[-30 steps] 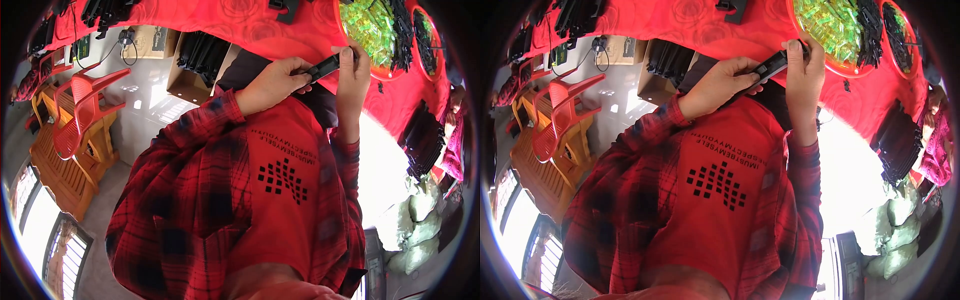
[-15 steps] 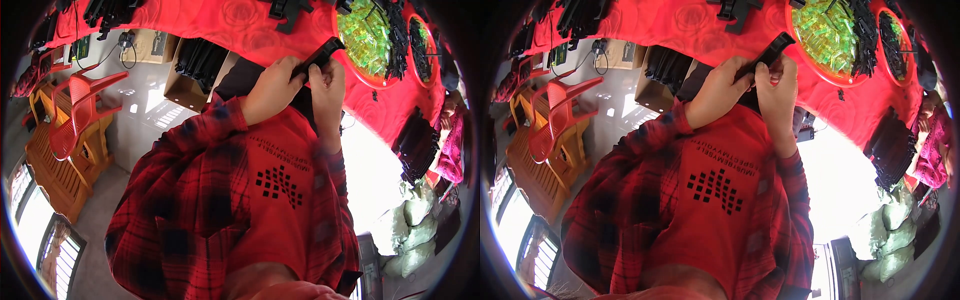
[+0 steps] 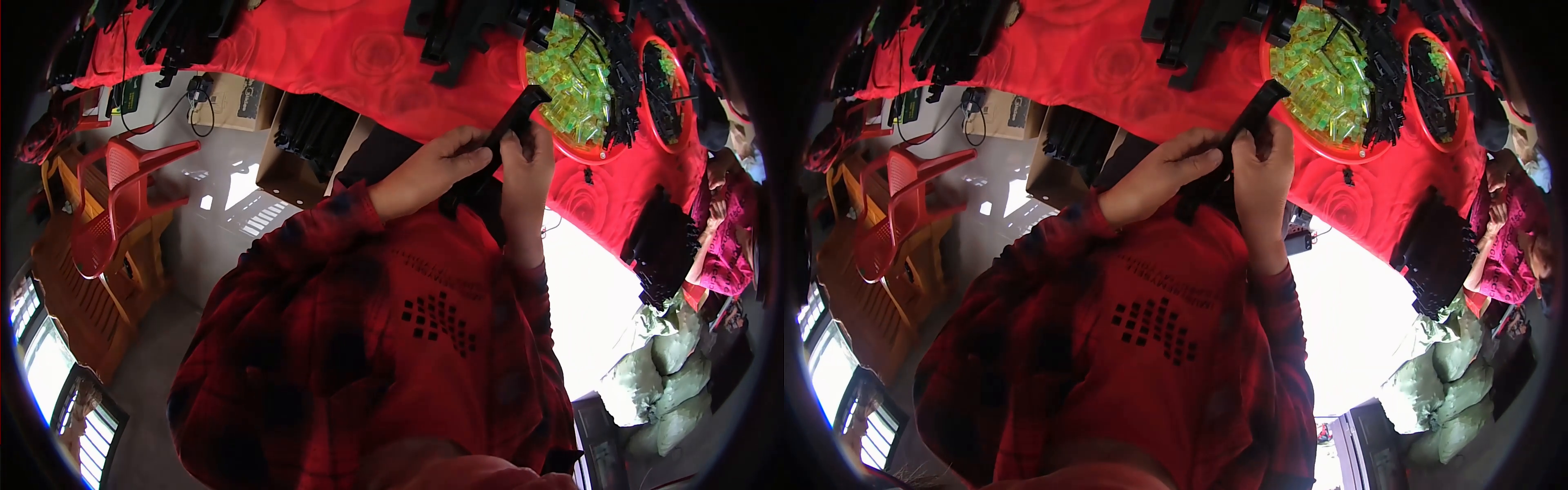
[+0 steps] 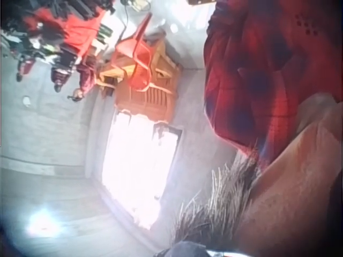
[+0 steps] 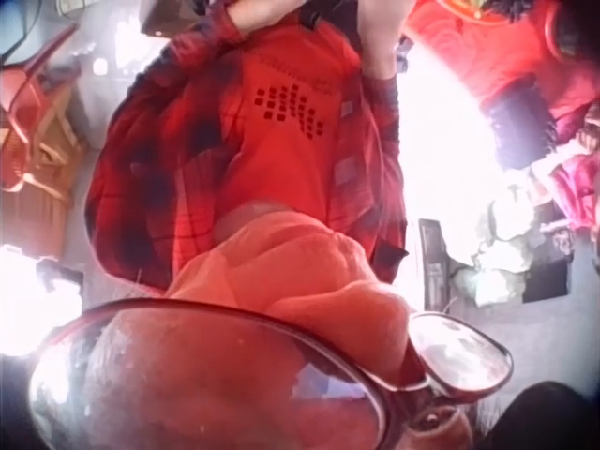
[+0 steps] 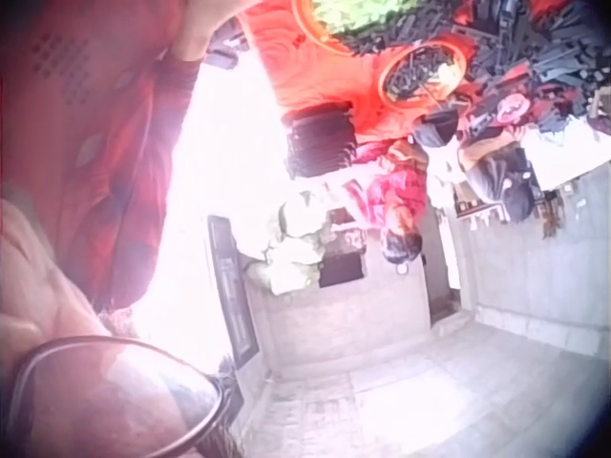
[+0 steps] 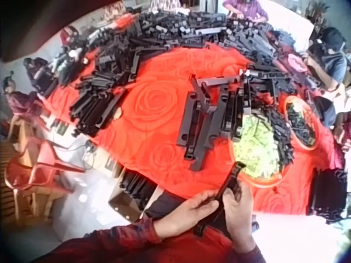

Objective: The person assembles toy gun components by inserting small pieces into black plastic parts by hand, organizes plastic body pieces across the table, and installs small inserts into the plastic parts.

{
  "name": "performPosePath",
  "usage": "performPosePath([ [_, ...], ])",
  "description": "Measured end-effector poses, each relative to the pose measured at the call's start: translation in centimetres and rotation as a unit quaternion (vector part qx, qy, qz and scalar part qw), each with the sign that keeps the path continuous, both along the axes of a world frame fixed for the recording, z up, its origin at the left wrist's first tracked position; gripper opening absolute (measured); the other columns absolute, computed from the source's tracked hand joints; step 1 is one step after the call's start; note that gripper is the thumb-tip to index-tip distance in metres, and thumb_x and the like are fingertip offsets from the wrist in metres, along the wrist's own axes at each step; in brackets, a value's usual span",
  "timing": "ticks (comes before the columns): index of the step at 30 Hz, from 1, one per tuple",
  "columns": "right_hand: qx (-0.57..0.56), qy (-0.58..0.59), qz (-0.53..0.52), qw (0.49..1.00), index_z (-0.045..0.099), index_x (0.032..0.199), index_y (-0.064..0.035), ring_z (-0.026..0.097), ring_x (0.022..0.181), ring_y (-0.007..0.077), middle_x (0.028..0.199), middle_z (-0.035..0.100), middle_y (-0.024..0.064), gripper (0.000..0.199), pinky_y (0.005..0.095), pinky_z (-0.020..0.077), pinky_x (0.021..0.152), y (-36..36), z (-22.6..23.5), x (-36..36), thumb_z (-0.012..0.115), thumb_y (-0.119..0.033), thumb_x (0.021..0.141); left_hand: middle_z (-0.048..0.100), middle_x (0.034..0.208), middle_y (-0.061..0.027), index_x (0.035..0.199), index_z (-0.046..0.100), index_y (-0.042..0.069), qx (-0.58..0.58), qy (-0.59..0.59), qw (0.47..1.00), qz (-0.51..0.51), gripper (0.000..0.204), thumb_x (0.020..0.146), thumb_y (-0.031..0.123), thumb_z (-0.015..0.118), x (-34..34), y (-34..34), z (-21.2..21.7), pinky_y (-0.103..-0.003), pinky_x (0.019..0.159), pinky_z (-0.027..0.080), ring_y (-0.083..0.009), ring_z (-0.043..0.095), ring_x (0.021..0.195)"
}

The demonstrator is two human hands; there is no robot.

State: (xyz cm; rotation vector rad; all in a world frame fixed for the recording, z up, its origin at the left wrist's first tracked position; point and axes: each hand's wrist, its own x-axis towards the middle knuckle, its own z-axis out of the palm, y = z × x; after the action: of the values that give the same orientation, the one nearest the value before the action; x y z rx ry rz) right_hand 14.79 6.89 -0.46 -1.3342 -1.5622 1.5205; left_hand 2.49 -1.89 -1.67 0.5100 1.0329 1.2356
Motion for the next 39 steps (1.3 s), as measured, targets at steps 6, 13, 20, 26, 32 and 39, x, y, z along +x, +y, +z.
performPosePath([
  [6,0.03,0.052,-0.039,0.997,0.053,0.114,0.0035,0.056,0.082,0.0116,0.092,0.06,0.0074,0.024,0.0277,0.0463,0.072,0.2,1.1,-0.2,0.059,-0.007,0.092,0.057,0.114,-0.0037,0.133,0.047,-0.001,0.007,0.006,1.0,0.007,0.045,0.1,0.028,0.055,0.0,1.1,1.2,-0.025,0.09,0.045,-0.0094,0.054,0.105],
  [13,0.373,-0.182,0.052,0.908,0.067,0.104,-0.0059,0.054,0.078,0.0193,0.095,0.058,0.008,0.02,0.0308,0.0426,0.073,-1.0,0.7,0.6,0.069,-0.006,0.084,0.061,0.108,-0.0072,0.119,0.051,-0.003,0.031,0.062,0.996,0.06,0.037,0.097,0.024,0.062,0.0,0.9,-0.3,-0.027,0.089,0.047,-0.0123,0.058,0.1],
  [20,0.218,-0.125,0.069,0.965,0.064,0.101,-0.0095,0.057,0.068,0.0184,0.091,0.057,0.0053,0.025,0.0375,0.0378,0.077,-3.0,-2.7,1.5,0.071,-0.008,0.077,0.062,0.113,-0.0086,0.12,0.051,-0.004,0.011,0.069,0.996,0.055,0.034,0.095,0.017,0.064,0.2,-1.9,-1.0,-0.027,0.092,0.046,-0.0135,0.058,0.105],
  [26,0.252,-0.153,0.06,0.954,0.063,0.1,-0.0116,0.057,0.069,0.0173,0.088,0.057,0.0023,0.026,0.0355,0.0347,0.081,-5.1,-2.3,2.4,0.072,-0.007,0.076,0.062,0.113,-0.0088,0.12,0.051,-0.004,0.026,0.066,0.996,0.054,0.034,0.095,0.015,0.064,0.9,-3.7,-1.5,-0.028,0.093,0.046,-0.0138,0.059,0.105],
  [32,0.321,-0.106,0.032,0.941,0.067,0.093,-0.0055,0.054,0.066,0.0115,0.082,0.056,0.0029,0.015,0.0271,0.0412,0.059,-6.9,-1.5,3.2,0.072,0.0,0.08,0.062,0.112,-0.0088,0.119,0.053,-0.004,0.059,0.058,0.995,0.047,0.033,0.094,0.014,0.064,1.7,-5.0,-1.8,-0.028,0.093,0.046,-0.0139,0.059,0.104],
  [39,0.311,-0.078,0.012,0.947,0.067,0.09,-0.0123,0.05,0.068,0.0109,0.076,0.055,-0.0038,0.012,0.0325,0.0307,0.084,-8.1,0.2,3.9,0.073,-0.007,0.081,0.062,0.109,-0.0059,0.114,0.06,-0.002,0.074,0.102,0.991,0.037,0.028,0.096,0.019,0.06,2.0,-5.7,0.3,-0.028,0.094,0.043,-0.0131,0.056,0.105],
])
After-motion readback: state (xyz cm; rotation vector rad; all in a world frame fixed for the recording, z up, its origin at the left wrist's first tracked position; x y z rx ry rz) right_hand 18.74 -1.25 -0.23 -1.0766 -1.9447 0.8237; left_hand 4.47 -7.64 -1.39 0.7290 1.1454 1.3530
